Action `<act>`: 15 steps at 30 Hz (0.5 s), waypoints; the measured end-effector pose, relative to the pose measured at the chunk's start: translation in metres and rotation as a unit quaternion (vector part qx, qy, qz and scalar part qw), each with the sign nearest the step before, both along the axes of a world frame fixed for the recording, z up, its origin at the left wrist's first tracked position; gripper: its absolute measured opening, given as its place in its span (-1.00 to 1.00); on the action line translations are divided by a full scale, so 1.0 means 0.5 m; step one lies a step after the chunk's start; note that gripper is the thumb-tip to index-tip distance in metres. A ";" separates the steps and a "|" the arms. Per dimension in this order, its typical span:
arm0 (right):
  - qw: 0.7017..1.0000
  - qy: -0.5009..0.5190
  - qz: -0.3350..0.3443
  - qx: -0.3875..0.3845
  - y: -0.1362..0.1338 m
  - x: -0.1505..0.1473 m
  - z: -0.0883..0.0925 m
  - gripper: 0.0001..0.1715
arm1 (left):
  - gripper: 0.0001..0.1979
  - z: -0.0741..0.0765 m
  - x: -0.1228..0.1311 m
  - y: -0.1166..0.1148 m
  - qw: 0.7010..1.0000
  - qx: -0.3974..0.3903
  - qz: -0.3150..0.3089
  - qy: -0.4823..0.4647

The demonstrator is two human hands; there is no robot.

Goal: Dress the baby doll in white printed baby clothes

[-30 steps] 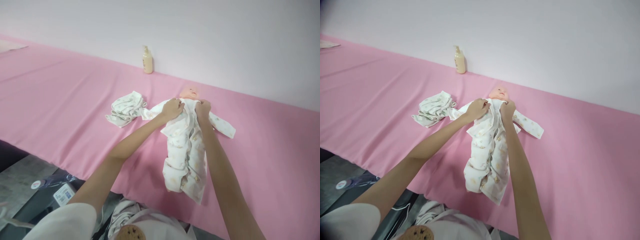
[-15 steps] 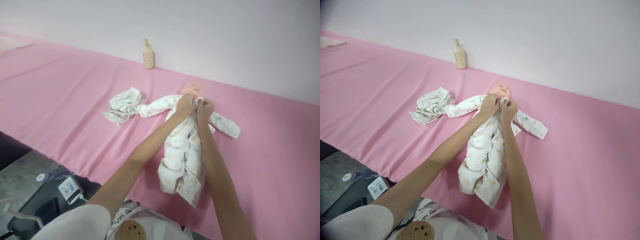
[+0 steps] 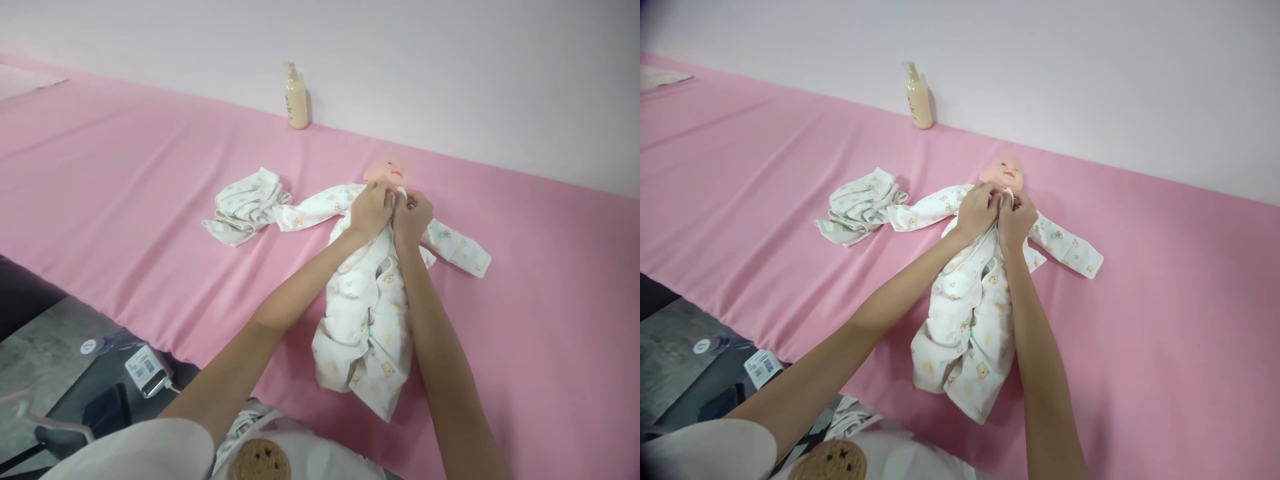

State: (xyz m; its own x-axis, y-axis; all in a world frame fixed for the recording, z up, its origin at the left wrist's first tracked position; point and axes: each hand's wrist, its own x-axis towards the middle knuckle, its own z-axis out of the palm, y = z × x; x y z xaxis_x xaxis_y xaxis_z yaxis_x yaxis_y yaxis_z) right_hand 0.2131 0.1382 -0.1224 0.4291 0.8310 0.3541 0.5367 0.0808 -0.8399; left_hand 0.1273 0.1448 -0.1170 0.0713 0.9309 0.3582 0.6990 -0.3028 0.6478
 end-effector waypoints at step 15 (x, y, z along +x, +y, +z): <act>0.991 -0.133 0.005 0.001 -0.014 -0.013 0.003 -0.77 | -0.74 -0.003 -0.019 0.009 0.987 0.005 -0.060 -0.152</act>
State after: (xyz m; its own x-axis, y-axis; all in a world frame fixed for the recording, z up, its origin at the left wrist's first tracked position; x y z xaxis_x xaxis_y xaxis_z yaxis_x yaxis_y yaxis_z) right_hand 0.2066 0.1311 -0.1208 0.3113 0.8338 0.4559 0.7383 0.0898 -0.6685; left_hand 0.1180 0.1492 -0.1185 0.0693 0.9182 0.3900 0.4321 -0.3800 0.8179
